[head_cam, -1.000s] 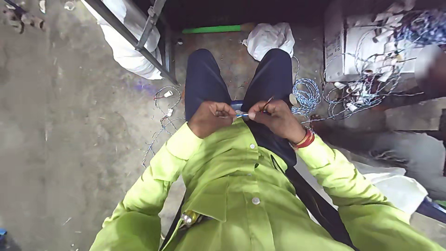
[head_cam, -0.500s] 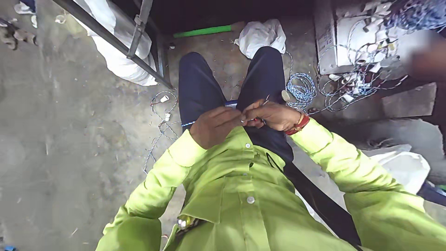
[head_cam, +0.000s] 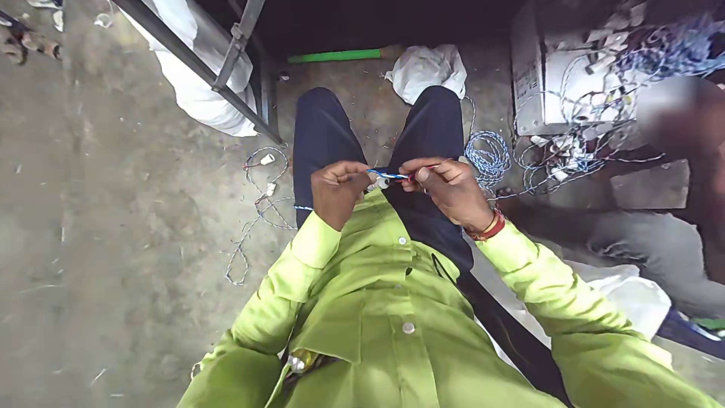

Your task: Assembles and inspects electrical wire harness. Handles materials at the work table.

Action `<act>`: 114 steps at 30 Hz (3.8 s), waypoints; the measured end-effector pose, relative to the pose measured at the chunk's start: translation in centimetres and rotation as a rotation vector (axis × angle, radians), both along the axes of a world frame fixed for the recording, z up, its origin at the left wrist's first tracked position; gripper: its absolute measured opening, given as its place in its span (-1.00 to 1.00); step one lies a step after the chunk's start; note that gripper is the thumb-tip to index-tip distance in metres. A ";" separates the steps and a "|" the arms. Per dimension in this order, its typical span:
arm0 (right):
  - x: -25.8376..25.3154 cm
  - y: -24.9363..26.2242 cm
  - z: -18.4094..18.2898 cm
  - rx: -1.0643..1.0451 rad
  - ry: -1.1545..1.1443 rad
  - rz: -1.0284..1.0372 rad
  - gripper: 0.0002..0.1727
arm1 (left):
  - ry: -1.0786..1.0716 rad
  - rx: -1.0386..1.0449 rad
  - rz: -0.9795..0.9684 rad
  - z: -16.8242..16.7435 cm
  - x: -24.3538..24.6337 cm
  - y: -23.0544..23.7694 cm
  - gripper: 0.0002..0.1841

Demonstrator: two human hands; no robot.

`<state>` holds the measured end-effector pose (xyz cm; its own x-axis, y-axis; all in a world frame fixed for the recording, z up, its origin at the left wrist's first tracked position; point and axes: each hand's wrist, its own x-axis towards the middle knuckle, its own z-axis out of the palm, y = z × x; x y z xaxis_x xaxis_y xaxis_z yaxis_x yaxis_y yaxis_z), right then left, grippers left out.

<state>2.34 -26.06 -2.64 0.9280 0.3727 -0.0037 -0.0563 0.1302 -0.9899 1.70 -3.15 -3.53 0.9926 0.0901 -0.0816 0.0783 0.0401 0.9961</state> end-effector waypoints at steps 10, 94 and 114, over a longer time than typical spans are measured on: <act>0.7 0.7 -0.6 0.078 0.093 -0.240 -0.80 | 0.096 -0.055 -0.001 -0.3 -0.2 -0.5 -0.87; -1.7 3.8 -2.3 -0.784 -0.778 -0.293 -0.86 | -0.407 0.637 -0.038 -1.5 -3.3 -1.9 -0.84; -1.3 3.3 -1.9 -0.756 -0.761 -0.187 -0.85 | -0.501 0.814 -0.080 -1.6 -3.3 -1.8 -0.78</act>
